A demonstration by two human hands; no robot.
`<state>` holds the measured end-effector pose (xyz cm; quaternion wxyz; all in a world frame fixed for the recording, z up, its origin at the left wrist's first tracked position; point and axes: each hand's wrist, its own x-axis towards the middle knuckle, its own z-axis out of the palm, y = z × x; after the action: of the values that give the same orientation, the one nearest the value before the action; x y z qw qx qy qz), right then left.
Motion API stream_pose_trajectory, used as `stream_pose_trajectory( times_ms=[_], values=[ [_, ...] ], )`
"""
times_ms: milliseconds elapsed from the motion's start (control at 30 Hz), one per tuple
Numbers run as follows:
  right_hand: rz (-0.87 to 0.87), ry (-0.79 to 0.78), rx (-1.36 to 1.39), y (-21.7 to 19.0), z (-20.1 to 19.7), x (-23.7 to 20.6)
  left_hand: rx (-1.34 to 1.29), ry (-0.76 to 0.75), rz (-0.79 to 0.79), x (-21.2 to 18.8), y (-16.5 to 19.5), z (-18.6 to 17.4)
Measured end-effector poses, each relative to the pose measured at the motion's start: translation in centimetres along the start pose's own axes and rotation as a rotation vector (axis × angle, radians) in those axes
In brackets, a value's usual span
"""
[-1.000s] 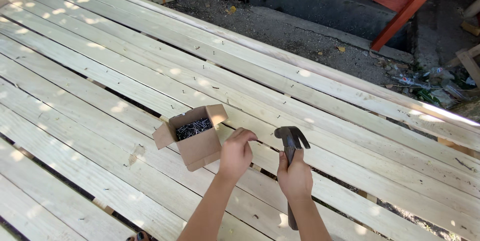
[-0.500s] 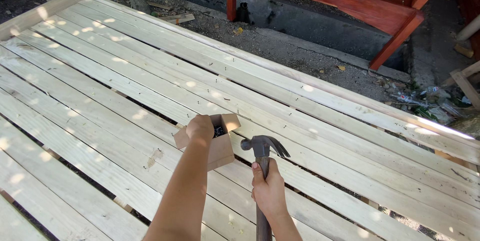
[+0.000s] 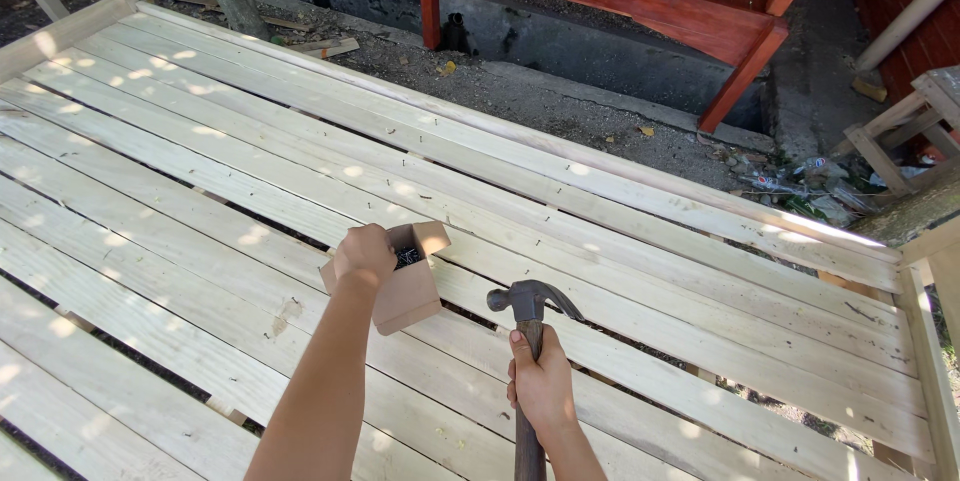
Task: The person takes nails from a cardboard box and hammers them into the wooden slats of a large frame, working across the slatted surface. They repeatedly retrieve a nail, position it on a slat, and drive it in with a claw hammer by hand.
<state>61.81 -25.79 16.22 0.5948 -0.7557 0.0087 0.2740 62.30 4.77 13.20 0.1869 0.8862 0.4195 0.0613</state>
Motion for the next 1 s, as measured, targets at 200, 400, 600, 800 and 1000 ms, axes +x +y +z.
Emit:
stream_pose_trajectory(
  times_ms=[200, 400, 600, 800, 1000],
  values=[
    [-0.005, 0.016, 0.007, 1.3, 0.1, 0.0, -0.844, 0.465, 0.133, -7.8, 3.2, 1.2],
    [0.063, 0.009, -0.102, 2.4, -1.5, 0.2, -1.113, -0.01, -0.031, -14.1, 6.1, 8.6],
    [0.074, 0.045, -0.239, 5.0, -3.5, 1.9, -1.205, -0.258, -0.181, -14.0, 5.2, 15.0],
    [0.081, 0.181, -0.258, 8.0, -4.7, 4.9, -1.058, -0.135, -0.132, -12.9, 3.5, 15.7],
    [-0.128, 0.294, -0.67, 9.8, -3.7, 7.1, -0.969, 0.069, 0.122, -11.6, 3.8, 16.6]
  ],
)
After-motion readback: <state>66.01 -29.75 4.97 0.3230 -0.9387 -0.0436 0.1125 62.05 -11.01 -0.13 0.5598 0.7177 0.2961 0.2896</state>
